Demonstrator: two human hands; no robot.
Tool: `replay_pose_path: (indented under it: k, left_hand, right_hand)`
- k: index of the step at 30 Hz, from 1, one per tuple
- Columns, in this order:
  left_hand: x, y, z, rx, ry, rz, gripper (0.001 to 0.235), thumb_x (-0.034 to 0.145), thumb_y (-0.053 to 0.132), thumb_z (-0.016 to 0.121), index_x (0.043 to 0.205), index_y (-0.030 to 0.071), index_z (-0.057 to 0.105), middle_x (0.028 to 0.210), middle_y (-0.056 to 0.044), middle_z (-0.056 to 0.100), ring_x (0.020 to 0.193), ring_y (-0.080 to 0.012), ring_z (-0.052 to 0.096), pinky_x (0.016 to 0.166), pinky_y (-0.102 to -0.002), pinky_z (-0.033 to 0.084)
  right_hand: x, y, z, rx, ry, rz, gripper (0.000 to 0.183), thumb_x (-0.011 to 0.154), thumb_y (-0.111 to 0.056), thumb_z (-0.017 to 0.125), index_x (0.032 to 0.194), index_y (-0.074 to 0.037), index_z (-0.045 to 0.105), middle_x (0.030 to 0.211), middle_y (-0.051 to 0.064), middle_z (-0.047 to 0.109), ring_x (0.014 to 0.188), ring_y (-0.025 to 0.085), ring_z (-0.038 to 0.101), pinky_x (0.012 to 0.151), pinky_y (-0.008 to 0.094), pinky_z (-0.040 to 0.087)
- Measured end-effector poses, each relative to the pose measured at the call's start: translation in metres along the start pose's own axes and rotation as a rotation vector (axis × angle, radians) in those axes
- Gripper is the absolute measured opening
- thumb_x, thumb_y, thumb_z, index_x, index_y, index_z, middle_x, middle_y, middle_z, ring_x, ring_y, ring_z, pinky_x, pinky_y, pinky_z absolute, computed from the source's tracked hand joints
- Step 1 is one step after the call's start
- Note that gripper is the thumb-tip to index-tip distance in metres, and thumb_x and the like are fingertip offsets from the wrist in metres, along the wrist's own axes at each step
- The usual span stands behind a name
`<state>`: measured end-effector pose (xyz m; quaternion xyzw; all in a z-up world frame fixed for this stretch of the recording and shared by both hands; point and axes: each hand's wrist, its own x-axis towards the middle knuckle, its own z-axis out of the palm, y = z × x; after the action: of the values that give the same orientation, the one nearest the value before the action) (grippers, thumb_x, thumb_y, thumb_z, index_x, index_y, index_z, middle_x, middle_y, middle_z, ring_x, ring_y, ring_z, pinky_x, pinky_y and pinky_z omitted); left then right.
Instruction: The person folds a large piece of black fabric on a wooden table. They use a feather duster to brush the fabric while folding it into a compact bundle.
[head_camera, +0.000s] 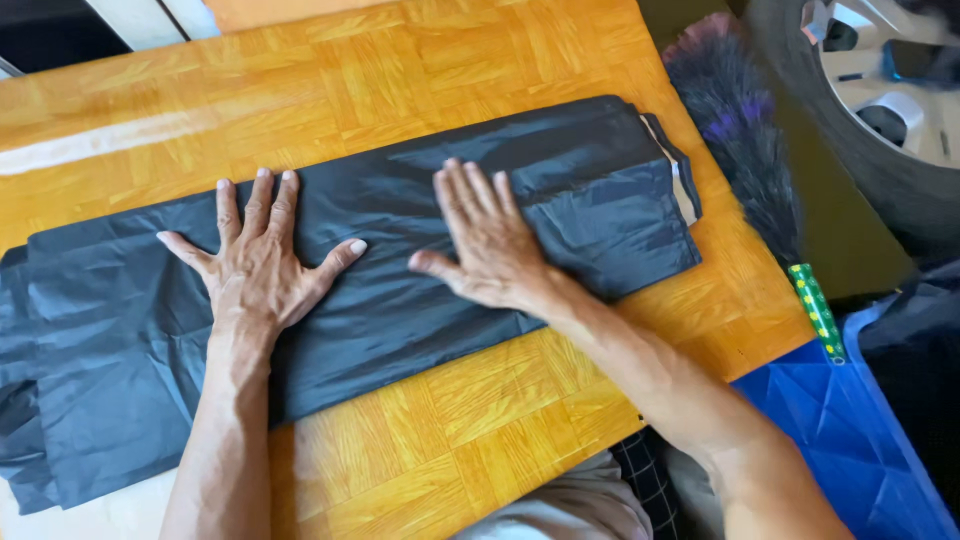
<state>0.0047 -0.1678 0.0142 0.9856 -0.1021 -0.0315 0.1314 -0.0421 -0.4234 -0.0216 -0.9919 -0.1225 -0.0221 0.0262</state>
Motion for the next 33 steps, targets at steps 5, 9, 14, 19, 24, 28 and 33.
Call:
replay_pose_path:
  k: [5, 9, 14, 19, 24, 28, 33]
  left_hand:
    - [-0.001, -0.002, 0.003, 0.005, 0.004, 0.013, 0.113, 0.074, 0.096, 0.032, 0.163, 0.028, 0.024, 0.171, 0.006, 0.02, 0.158, -0.0271, 0.005, 0.102, -0.088, -0.006]
    - [-0.003, -0.004, 0.005, 0.005, 0.049, 0.053, 0.118, 0.07, 0.097, 0.036, 0.164, 0.025, 0.026, 0.171, 0.004, 0.021, 0.158, -0.031, 0.007, 0.1, -0.09, -0.005]
    - [-0.006, 0.004, -0.005, -0.011, 0.005, 0.021, 0.124, 0.065, 0.099, 0.04, 0.163, 0.024, 0.026, 0.171, 0.002, 0.02, 0.158, -0.0301, 0.005, 0.102, -0.088, -0.007]
    - [-0.006, 0.004, -0.006, 0.003, -0.007, 0.032, 0.125, 0.066, 0.099, 0.035, 0.164, 0.023, 0.023, 0.172, 0.001, 0.018, 0.158, -0.0296, 0.002, 0.102, -0.089, -0.005]
    - [-0.007, 0.006, -0.01, 0.005, -0.039, 0.016, 0.123, 0.067, 0.098, 0.037, 0.164, 0.024, 0.021, 0.172, 0.002, 0.017, 0.158, -0.0303, 0.003, 0.102, -0.088, -0.005]
    - [-0.005, 0.005, -0.009, -0.009, -0.05, 0.02, 0.123, 0.066, 0.097, 0.039, 0.164, 0.024, 0.021, 0.172, 0.002, 0.016, 0.158, -0.0293, 0.002, 0.102, -0.088, -0.006]
    - [-0.004, 0.005, -0.006, 0.013, -0.033, 0.021, 0.127, 0.065, 0.101, 0.033, 0.164, 0.023, 0.021, 0.172, 0.003, 0.017, 0.158, -0.0306, 0.003, 0.1, -0.089, -0.005]
  right_hand:
    - [-0.056, 0.107, -0.003, -0.028, 0.01, 0.26, 0.109, 0.091, -0.081, 0.003, 0.162, 0.002, 0.01, 0.17, 0.023, 0.007, 0.157, 0.038, 0.007, 0.124, 0.057, -0.001]
    - [-0.078, 0.15, 0.003, 0.074, 0.042, 0.362, 0.095, 0.1, -0.07, 0.019, 0.162, 0.0, 0.014, 0.171, 0.022, 0.012, 0.158, 0.038, 0.01, 0.122, 0.064, 0.001]
    - [-0.072, 0.056, -0.02, 0.053, 0.28, 0.182, 0.104, 0.092, -0.083, -0.005, 0.165, -0.01, -0.003, 0.171, 0.019, -0.012, 0.161, 0.038, -0.006, 0.125, 0.07, -0.01]
    - [-0.077, -0.072, -0.024, 0.471, 0.372, -0.285, 0.095, 0.098, -0.082, 0.003, 0.17, -0.024, -0.015, 0.176, 0.006, -0.024, 0.168, 0.034, -0.012, 0.13, 0.079, -0.009]
    - [-0.09, -0.076, -0.011, 0.25, 0.07, -0.28, 0.104, 0.089, -0.081, 0.014, 0.166, -0.011, 0.009, 0.174, 0.021, 0.001, 0.164, 0.043, 0.004, 0.127, 0.071, -0.004]
    - [-0.108, -0.011, -0.012, 0.138, 0.044, -0.145, 0.106, 0.089, -0.081, 0.008, 0.166, -0.008, 0.004, 0.173, 0.02, -0.002, 0.161, 0.041, 0.001, 0.125, 0.068, -0.002]
    - [-0.144, 0.099, -0.013, 0.093, -0.062, 0.329, 0.113, 0.08, -0.084, -0.008, 0.164, -0.009, -0.004, 0.169, 0.015, -0.017, 0.158, 0.037, -0.012, 0.121, 0.061, -0.015]
